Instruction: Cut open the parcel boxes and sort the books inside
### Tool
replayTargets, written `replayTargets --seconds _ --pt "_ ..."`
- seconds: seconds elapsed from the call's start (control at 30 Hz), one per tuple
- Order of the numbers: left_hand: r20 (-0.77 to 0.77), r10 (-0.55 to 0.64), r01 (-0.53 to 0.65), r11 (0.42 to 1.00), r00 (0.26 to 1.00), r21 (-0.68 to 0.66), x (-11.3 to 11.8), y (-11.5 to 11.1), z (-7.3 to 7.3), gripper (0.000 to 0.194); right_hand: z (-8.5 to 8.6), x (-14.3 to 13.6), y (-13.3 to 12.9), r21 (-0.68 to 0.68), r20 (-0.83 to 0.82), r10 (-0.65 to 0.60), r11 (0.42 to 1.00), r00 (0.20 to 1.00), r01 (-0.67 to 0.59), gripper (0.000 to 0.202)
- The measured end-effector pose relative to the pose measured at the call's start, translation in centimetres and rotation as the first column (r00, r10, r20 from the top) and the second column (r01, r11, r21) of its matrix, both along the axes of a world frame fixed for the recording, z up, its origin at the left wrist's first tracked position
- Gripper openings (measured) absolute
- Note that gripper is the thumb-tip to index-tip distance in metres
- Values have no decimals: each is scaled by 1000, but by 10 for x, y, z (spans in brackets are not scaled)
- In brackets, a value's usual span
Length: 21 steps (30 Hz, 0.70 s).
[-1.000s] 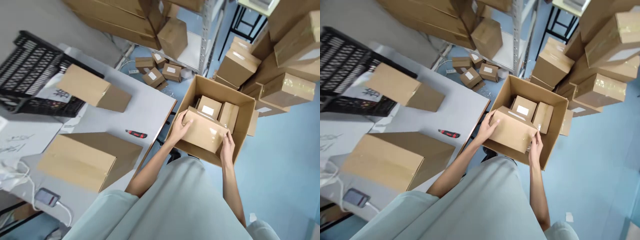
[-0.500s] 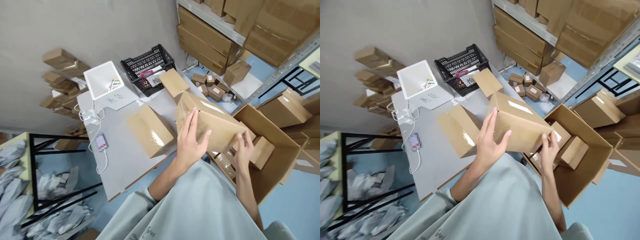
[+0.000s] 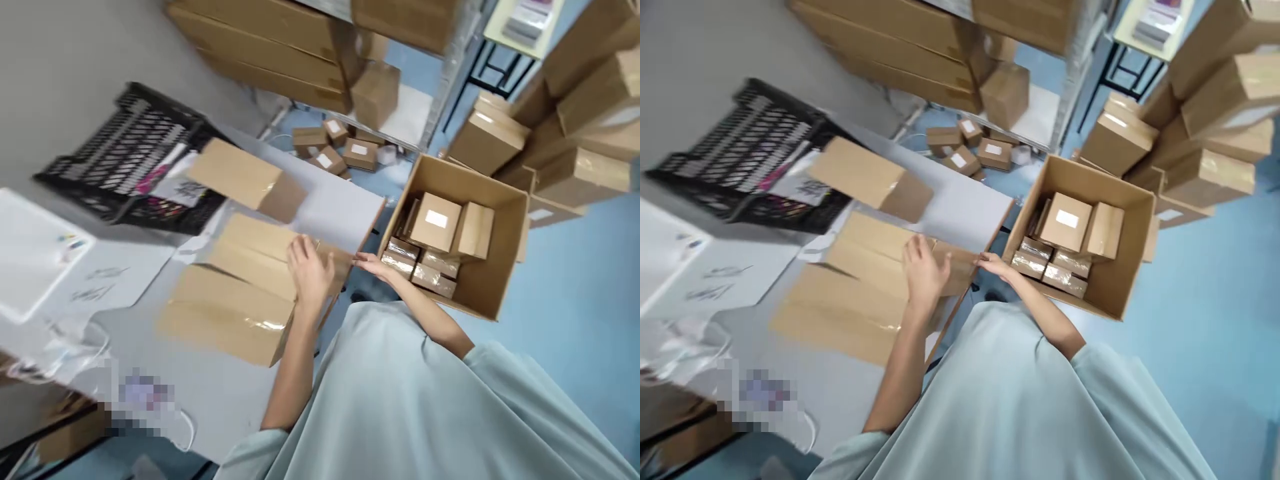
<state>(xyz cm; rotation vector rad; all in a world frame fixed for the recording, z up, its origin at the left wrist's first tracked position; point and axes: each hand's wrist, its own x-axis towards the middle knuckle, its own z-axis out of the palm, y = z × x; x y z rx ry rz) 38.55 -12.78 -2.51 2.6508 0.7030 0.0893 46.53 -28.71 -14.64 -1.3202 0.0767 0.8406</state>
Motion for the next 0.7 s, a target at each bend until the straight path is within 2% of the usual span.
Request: replayTargets --seconds 0.1,0.2,0.3,0.4,0.47,0.53,0.63,0.7 --pt "75 -62 67 996 995 -65 3 -40 -27 80 -26 16 -75 -96 -75 -139 987 987 131 44" --pt "105 -234 249 953 967 -174 14 -99 -59 68 -50 32 -170 -224 -105 -337 925 936 308 39" --pt "-10 -348 319 871 938 -373 34 -153 -107 66 -80 42 -263 -373 -135 -523 814 842 445 41" --pt "-230 -374 201 815 898 -543 63 -189 -166 70 -116 44 -330 -476 -165 -633 723 756 501 48" --pt "-358 -364 96 804 860 -586 88 -203 -207 74 -143 46 -354 -506 -193 -658 702 728 501 52" --pt "-457 -345 8 804 820 -594 117 -212 -248 80 -172 50 -364 -513 -218 -655 707 723 486 57" --pt "-548 -316 -74 815 775 -575 161 -221 -308 89 -219 63 -361 -498 -228 -626 733 746 463 67" --pt "-561 -305 -84 822 770 -563 187 -227 -346 95 -249 74 -353 -465 -202 -596 757 777 459 73"
